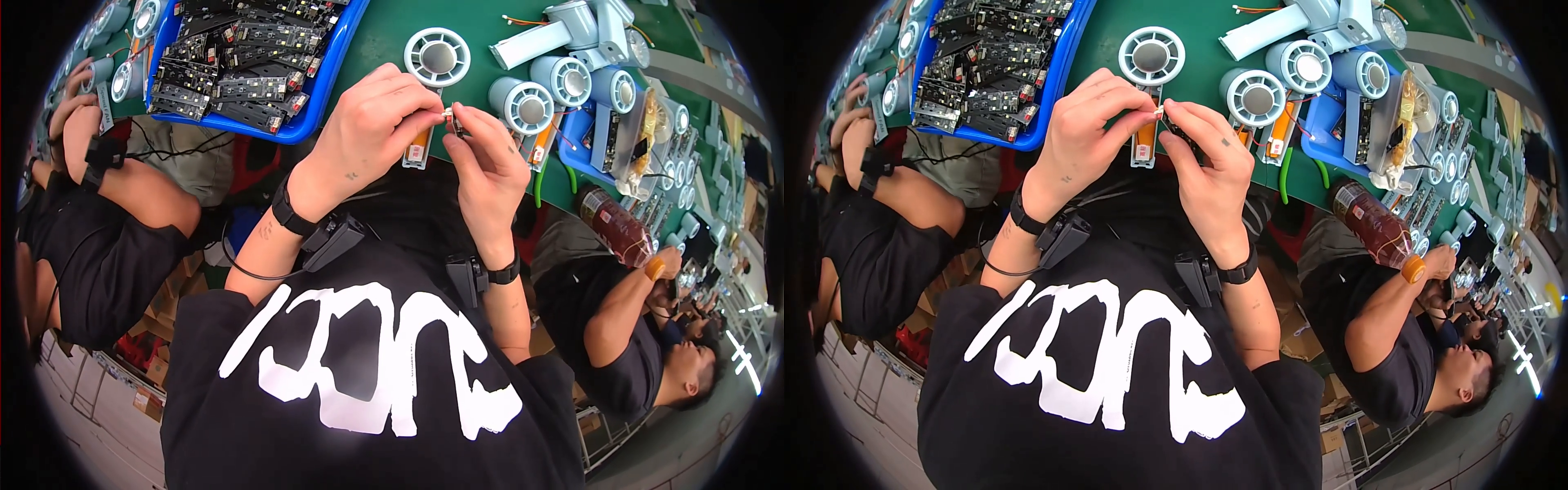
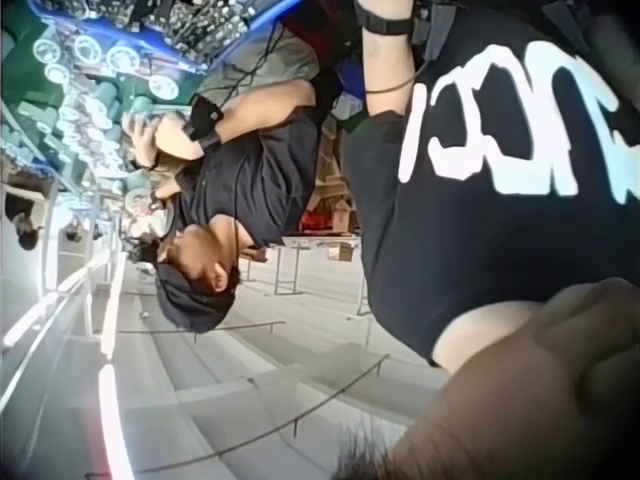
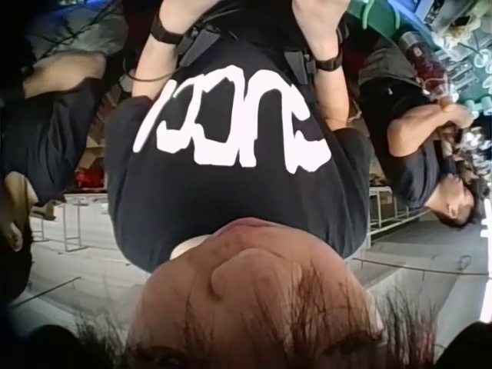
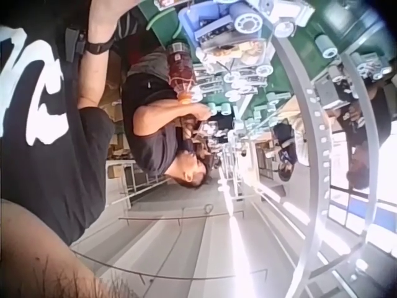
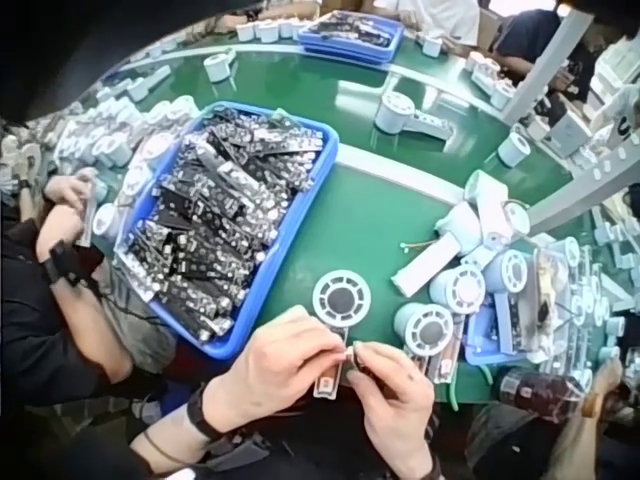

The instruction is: The person picks up a circuit board and a wire connector, joins the connector to the board, and places the board onto a fan housing. They then pick up a second wire connector, join it to the board, press the board into the housing, and set the assembly aside.

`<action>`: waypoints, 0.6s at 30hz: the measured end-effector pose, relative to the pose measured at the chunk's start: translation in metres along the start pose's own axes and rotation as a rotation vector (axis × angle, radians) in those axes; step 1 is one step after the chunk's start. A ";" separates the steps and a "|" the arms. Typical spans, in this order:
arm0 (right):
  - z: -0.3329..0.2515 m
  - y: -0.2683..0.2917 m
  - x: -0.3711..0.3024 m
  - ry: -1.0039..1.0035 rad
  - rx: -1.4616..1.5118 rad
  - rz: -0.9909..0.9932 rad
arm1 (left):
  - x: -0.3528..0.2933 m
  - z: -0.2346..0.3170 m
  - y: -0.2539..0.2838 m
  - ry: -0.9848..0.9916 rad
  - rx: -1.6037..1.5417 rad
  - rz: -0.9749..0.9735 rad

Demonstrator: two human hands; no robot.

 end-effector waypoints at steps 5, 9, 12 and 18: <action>0.002 -0.003 -0.001 -0.010 -0.013 0.008 | -0.001 0.002 0.002 -0.017 0.057 -0.033; 0.002 -0.006 0.000 -0.026 0.022 0.072 | 0.000 0.002 0.002 -0.008 0.075 -0.049; 0.000 -0.002 0.004 0.040 -0.005 0.042 | 0.003 0.002 0.002 -0.029 0.117 -0.066; 0.003 -0.006 0.002 0.019 -0.021 0.007 | 0.000 -0.004 0.005 0.027 -0.008 -0.037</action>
Point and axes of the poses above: each hand's wrist, its own x-axis towards the middle knuckle, its own y-axis out of the back of the hand, z = x × y, the point moved 4 cm from there along x, towards the middle knuckle, and after that the axes turned 15 degrees about -y, right-handed, at the moved point
